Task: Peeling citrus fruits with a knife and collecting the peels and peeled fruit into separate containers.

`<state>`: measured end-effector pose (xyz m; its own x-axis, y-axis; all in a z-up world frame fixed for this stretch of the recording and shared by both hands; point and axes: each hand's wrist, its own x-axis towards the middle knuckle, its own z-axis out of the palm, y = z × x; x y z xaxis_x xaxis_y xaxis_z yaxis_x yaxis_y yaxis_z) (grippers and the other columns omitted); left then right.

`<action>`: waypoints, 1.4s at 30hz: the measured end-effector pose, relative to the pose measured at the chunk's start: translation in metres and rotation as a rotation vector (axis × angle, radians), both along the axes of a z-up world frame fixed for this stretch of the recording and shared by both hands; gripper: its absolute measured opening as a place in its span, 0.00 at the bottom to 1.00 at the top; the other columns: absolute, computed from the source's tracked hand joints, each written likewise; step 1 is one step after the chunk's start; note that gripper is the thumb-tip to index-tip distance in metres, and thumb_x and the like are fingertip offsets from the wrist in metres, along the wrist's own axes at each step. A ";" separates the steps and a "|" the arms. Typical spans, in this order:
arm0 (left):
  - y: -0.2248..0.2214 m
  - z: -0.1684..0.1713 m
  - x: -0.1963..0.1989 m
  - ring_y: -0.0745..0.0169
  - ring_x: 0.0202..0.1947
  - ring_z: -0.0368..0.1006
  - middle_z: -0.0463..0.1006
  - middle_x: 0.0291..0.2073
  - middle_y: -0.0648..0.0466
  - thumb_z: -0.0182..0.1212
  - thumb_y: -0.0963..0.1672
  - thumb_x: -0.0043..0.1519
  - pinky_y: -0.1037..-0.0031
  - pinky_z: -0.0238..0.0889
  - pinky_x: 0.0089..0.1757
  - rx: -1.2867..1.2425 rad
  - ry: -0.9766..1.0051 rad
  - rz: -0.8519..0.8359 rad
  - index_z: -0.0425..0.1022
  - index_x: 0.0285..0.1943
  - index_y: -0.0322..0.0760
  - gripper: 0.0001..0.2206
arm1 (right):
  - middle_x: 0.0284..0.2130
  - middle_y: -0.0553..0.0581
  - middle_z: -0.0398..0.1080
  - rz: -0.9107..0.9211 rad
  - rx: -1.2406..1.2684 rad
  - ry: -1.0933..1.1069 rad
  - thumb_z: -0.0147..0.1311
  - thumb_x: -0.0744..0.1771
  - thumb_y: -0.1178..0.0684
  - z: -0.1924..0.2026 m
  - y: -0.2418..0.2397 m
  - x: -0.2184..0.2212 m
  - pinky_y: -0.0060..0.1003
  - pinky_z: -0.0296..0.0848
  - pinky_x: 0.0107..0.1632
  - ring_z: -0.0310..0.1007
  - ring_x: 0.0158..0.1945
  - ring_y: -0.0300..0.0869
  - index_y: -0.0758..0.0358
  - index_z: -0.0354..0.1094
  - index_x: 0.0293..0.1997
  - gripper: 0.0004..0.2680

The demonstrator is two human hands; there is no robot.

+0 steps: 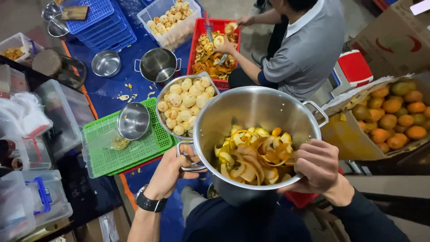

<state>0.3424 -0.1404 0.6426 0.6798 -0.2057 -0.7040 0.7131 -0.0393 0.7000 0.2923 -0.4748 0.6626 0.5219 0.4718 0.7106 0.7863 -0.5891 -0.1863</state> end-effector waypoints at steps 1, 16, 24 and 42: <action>-0.005 -0.001 -0.002 0.40 0.42 0.85 0.82 0.41 0.44 0.45 0.35 0.50 0.65 0.78 0.36 0.002 -0.002 0.006 0.67 0.37 0.34 0.09 | 0.12 0.50 0.59 0.006 0.002 -0.002 0.50 0.64 0.29 0.001 -0.005 0.002 0.34 0.56 0.21 0.55 0.13 0.38 0.57 0.50 0.17 0.23; 0.019 -0.063 0.027 0.63 0.32 0.72 0.66 0.26 0.54 0.44 0.34 0.53 0.66 0.79 0.34 -0.053 -0.027 0.123 0.59 0.31 0.41 0.08 | 0.11 0.47 0.56 0.037 -0.122 0.107 0.50 0.66 0.27 -0.032 0.017 0.043 0.34 0.53 0.20 0.54 0.13 0.37 0.56 0.48 0.16 0.25; 0.120 -0.051 0.095 0.63 0.33 0.67 0.67 0.32 0.56 0.47 0.36 0.54 0.63 0.76 0.34 -0.061 -0.077 -0.067 0.59 0.32 0.43 0.07 | 0.11 0.49 0.54 -0.132 -0.102 0.115 0.51 0.64 0.27 -0.025 0.130 0.065 0.35 0.50 0.19 0.52 0.13 0.40 0.57 0.49 0.15 0.26; 0.269 -0.057 0.126 0.55 0.35 0.72 0.70 0.33 0.50 0.46 0.37 0.56 0.58 0.76 0.35 0.043 -0.070 -0.045 0.64 0.34 0.38 0.04 | 0.10 0.46 0.52 -0.137 -0.102 0.202 0.49 0.64 0.26 -0.027 0.284 0.105 0.34 0.50 0.18 0.48 0.12 0.37 0.55 0.50 0.14 0.25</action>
<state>0.4681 0.1282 0.5852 0.7184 -0.2081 -0.6638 0.6592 -0.1012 0.7451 0.3971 -0.1912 0.6352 0.7124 0.4509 0.5377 0.6509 -0.7110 -0.2661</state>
